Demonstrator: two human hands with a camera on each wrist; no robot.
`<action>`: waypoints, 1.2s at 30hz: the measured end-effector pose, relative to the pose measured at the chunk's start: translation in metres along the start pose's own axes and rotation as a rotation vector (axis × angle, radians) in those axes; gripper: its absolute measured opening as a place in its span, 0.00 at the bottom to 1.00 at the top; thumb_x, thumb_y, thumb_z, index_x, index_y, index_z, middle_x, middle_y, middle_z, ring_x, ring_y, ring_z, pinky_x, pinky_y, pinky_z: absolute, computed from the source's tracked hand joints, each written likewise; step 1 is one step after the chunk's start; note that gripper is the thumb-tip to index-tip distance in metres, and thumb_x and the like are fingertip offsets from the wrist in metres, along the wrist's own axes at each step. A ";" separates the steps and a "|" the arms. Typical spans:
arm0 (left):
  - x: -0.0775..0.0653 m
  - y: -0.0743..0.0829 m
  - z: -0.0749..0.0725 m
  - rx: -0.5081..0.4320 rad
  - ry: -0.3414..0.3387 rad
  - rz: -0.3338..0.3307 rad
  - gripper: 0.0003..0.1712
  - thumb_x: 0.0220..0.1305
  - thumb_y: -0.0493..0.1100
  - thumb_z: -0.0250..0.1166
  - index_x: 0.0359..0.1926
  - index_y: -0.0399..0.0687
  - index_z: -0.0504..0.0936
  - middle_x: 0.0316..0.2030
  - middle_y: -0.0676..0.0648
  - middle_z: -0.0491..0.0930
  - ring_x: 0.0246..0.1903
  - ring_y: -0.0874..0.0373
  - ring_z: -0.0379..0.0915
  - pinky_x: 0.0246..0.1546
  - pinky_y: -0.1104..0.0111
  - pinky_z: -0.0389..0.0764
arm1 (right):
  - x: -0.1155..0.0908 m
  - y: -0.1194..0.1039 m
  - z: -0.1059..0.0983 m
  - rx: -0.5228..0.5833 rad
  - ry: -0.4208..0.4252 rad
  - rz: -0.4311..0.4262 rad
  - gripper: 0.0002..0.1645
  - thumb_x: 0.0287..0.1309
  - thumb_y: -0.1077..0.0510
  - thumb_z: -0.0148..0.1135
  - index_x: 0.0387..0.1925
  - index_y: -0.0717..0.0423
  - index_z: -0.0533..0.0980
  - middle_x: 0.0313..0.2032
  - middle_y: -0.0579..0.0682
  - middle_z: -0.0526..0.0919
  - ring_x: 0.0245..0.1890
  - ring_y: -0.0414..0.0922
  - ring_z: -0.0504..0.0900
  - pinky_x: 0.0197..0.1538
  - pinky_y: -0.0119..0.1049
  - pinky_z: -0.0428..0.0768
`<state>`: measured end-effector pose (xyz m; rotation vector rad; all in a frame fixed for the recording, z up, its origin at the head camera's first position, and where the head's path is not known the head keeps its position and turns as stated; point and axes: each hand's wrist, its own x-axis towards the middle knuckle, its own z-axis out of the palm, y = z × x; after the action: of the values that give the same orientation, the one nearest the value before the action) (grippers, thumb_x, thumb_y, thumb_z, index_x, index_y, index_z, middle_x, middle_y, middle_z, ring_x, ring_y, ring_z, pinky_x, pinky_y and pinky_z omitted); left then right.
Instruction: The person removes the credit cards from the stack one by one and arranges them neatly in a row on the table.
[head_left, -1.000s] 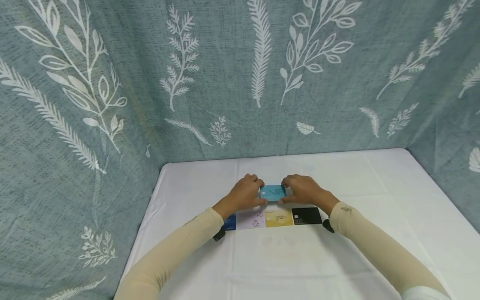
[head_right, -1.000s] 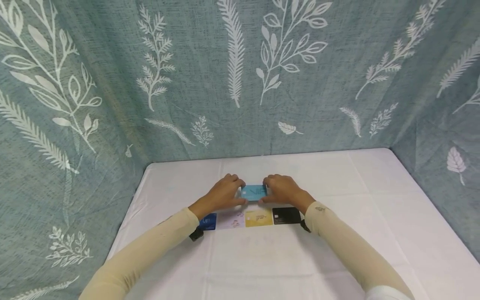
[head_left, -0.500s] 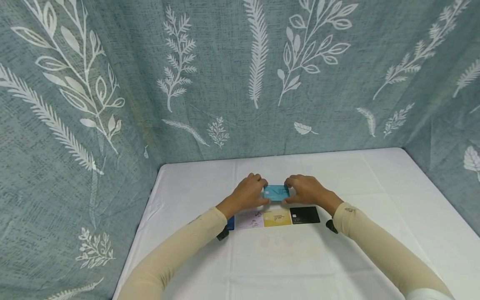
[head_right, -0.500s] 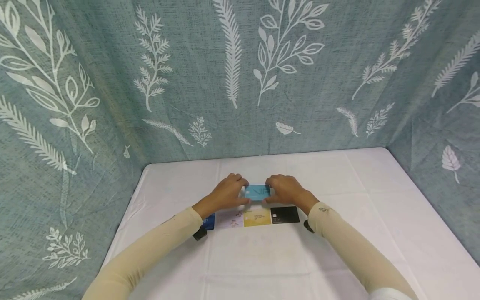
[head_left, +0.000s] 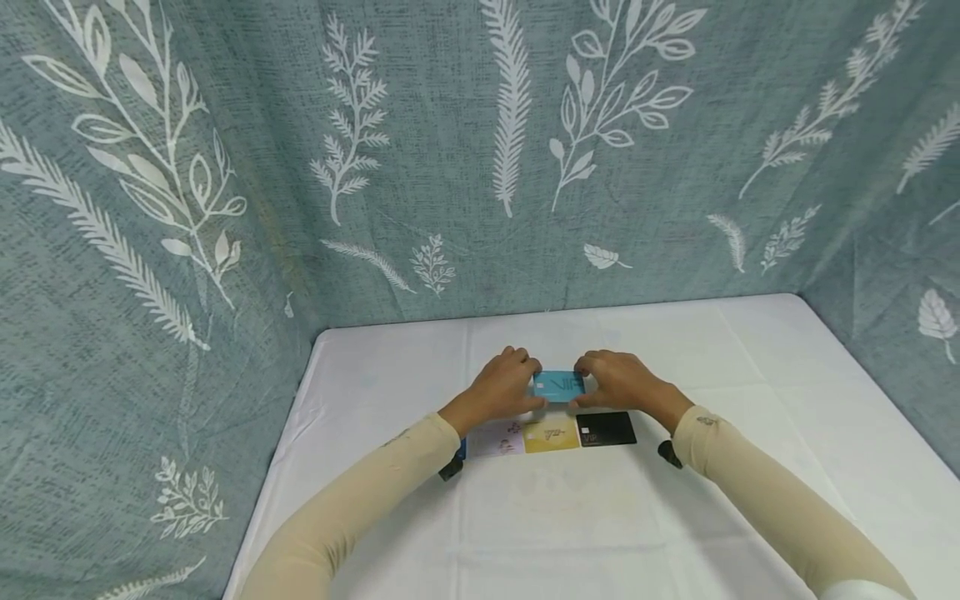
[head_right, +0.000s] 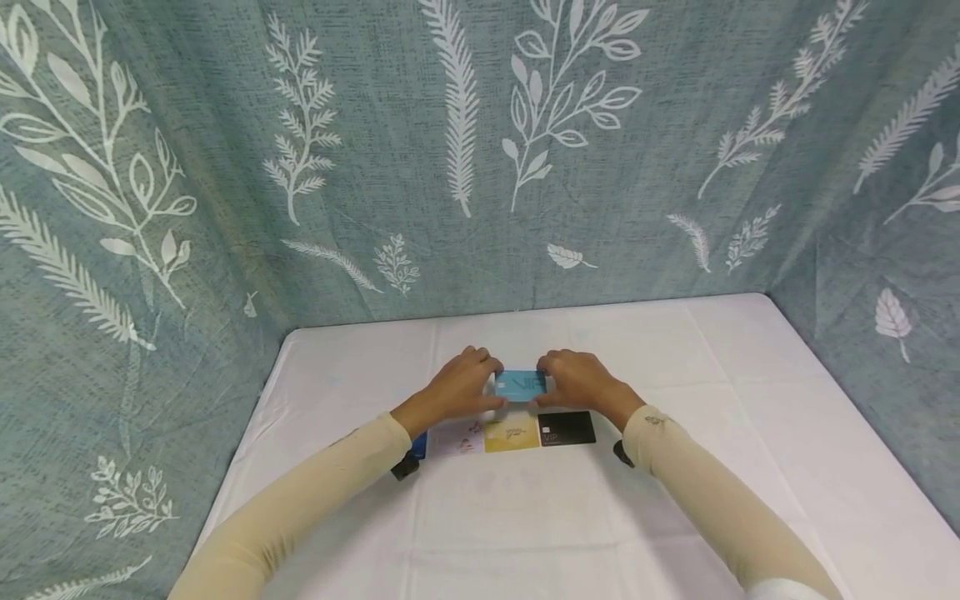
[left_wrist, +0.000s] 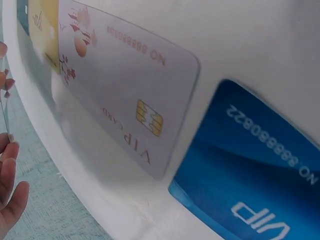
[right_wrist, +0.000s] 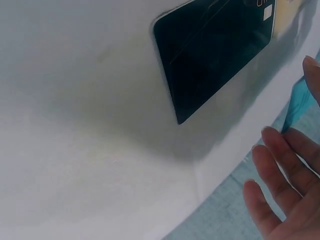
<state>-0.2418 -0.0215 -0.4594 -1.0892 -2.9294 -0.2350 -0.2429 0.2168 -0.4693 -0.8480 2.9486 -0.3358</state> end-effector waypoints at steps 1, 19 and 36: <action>0.000 0.001 0.000 0.002 -0.001 0.001 0.30 0.61 0.60 0.70 0.56 0.45 0.82 0.48 0.46 0.80 0.43 0.54 0.72 0.46 0.63 0.76 | 0.000 0.000 0.000 -0.001 -0.003 0.001 0.36 0.49 0.36 0.76 0.50 0.57 0.82 0.43 0.48 0.85 0.41 0.44 0.83 0.44 0.43 0.82; 0.003 0.014 0.009 0.040 -0.011 0.025 0.30 0.62 0.61 0.68 0.55 0.45 0.82 0.47 0.46 0.80 0.42 0.55 0.71 0.45 0.65 0.76 | -0.014 0.008 -0.001 -0.019 0.004 -0.031 0.33 0.47 0.38 0.78 0.48 0.56 0.83 0.40 0.46 0.86 0.39 0.42 0.83 0.42 0.40 0.83; 0.008 0.028 0.013 0.041 -0.014 0.036 0.32 0.64 0.62 0.67 0.58 0.45 0.81 0.49 0.47 0.80 0.43 0.56 0.71 0.46 0.66 0.76 | -0.028 0.018 -0.004 -0.038 0.005 -0.012 0.35 0.48 0.37 0.76 0.48 0.58 0.83 0.42 0.48 0.86 0.41 0.43 0.83 0.43 0.43 0.83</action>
<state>-0.2294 0.0064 -0.4682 -1.1412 -2.9096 -0.1671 -0.2289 0.2471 -0.4694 -0.8700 2.9647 -0.2837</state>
